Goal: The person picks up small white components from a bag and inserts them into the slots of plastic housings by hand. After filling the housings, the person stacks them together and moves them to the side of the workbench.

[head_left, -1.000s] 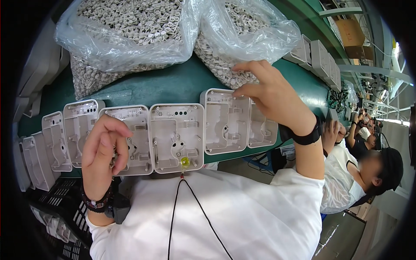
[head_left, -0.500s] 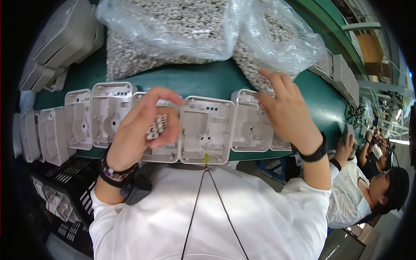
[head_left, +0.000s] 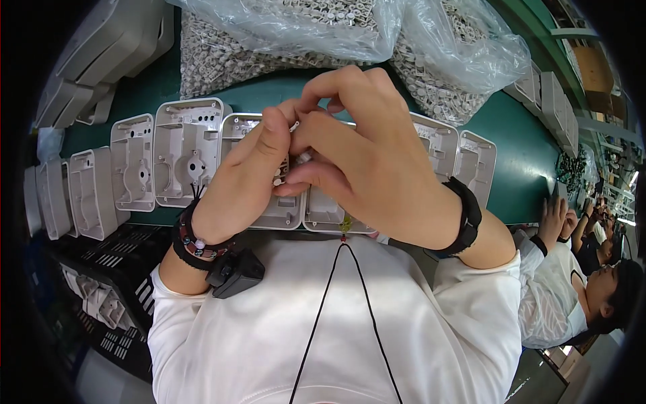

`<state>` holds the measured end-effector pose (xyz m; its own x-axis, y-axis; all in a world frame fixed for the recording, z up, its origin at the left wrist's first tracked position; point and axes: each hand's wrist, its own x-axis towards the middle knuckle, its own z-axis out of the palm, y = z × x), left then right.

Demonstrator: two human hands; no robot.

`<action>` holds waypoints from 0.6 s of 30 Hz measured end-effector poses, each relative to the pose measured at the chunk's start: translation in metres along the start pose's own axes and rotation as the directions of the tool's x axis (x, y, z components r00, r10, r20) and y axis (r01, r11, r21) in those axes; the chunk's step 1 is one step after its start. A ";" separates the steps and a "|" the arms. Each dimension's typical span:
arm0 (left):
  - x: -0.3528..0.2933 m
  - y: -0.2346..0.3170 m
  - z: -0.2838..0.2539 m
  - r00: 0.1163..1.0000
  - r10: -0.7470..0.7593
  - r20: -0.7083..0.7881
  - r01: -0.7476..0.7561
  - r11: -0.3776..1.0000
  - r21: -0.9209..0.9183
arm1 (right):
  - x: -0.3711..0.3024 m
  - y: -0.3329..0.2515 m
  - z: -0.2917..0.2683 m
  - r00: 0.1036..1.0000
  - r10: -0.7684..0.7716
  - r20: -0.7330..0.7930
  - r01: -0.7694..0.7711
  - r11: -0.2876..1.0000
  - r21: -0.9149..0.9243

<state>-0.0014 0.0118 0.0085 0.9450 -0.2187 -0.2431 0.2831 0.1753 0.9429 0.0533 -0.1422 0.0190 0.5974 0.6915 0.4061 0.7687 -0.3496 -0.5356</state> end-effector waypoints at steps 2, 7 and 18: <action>-0.001 -0.001 -0.005 1.000 0.021 0.012 -0.021 0.999 0.024 | -0.002 0.000 -0.003 0.999 -0.029 0.038 0.028 0.999 0.040; -0.008 -0.002 -0.016 0.989 -0.036 0.143 0.049 0.994 -0.095 | -0.014 0.005 -0.005 0.992 -0.119 -0.035 0.122 0.989 0.088; -0.008 0.000 -0.021 0.967 -0.144 0.210 0.103 0.975 0.197 | -0.020 0.011 0.007 0.997 -0.077 0.008 0.075 0.989 0.127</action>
<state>-0.0055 0.0340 0.0059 0.8385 -0.4384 -0.3235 0.3412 -0.0404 0.9391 0.0485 -0.1551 -0.0003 0.5349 0.7214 0.4398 0.7762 -0.2139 -0.5931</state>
